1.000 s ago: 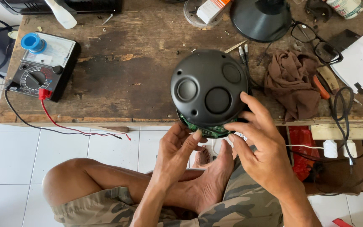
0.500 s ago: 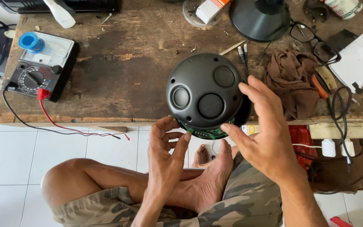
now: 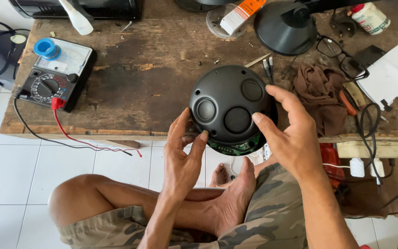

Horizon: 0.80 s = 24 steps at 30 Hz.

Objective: The person disassembles a black circular electronic device, separating the casing to reveal the internal circuit board and wiring. They manipulate the components, lift the circuit board, and then reassemble the device by placing the casing back together.

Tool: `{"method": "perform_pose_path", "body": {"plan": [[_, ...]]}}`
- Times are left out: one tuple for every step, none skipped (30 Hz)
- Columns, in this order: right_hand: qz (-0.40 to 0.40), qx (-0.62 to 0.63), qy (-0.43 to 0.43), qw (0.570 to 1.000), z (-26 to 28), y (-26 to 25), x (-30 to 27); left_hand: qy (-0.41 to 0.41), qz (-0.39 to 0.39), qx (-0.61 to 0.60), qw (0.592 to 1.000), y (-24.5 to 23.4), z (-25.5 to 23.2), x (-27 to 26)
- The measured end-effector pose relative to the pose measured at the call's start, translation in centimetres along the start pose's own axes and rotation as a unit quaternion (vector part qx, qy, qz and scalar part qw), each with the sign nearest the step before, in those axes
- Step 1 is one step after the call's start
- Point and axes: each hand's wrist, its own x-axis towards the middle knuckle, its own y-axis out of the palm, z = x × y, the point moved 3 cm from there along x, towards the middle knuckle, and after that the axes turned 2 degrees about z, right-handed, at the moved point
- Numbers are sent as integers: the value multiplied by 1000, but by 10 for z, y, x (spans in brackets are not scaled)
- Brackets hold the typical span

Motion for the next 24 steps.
{"method": "perform_pose_path", "body": {"plan": [[0, 0, -1, 1000, 0, 1, 0, 1, -1, 0, 1000, 1, 0, -2], [-4, 12, 11, 1000, 0, 1, -1, -4, 1, -3, 1000, 2, 0, -3], [-8, 25, 23, 999, -1, 1, -1, -9, 4, -6, 1000, 3, 0, -5], [-7, 26, 23, 999, 0, 1, -1, -9, 3, -5, 1000, 3, -3, -6], [-11, 31, 29, 999, 0, 1, -2, -7, -9, 15, 1000, 3, -6, -7], [-14, 37, 36, 999, 0, 0, -3, -5, -21, 36, 999, 3, -8, -7], [-16, 36, 37, 999, -2, -2, -3, -5, -19, 36, 999, 4, -12, -7], [-19, 40, 27, 999, -2, -3, -3, 14, -28, 39, 999, 4, -17, -7], [-22, 44, 17, 999, -3, -4, -4, 33, -38, 42, 998, 3, -21, -8], [-22, 45, 18, 999, 1, -5, -5, 33, -37, 43, 998, 4, -22, -8], [-17, 59, 23, 998, 5, -6, -5, 38, -37, 25, 998, 5, -23, -8], [-11, 73, 28, 997, 9, -7, -5, 43, -37, 7, 998, 6, -25, -7], [-12, 73, 28, 997, 9, -8, -5, 44, -36, 7, 998, 7, -25, -6], [-11, 76, 19, 997, 9, -8, -5, 52, -39, 14, 998, 7, -26, -5], [-10, 81, 11, 997, 9, -8, -5, 60, -43, 22, 997, 7, -27, -5], [-9, 81, 11, 997, 8, -7, -3, 60, -43, 23, 997, 7, -28, -2], [-11, 107, 5, 994, 7, -6, -1, 55, -45, -1, 997, 8, -29, 0], [-12, 132, -2, 991, 6, -6, 1, 50, -47, -24, 997, 8, -29, 3], [-12, 132, -1, 991, 4, -6, 3, 50, -47, -24, 997, 8, -32, 7], [-15, 183, 25, 983, 0, -5, 5, 15, -57, -65, 996, 8, -33, 11], [-17, 233, 50, 971, -3, -5, 8, -18, -67, -106, 992, 8, -35, 15], [-18, 233, 49, 971, -4, -5, 11, -17, -67, -106, 992, 8, -39, 20], [-27, 247, 62, 967, -5, -5, 13, -83, -74, -184, 977, 9, -40, 25], [-37, 261, 76, 962, -7, -5, 15, -147, -81, -260, 951, 11, -40, 29]]}}
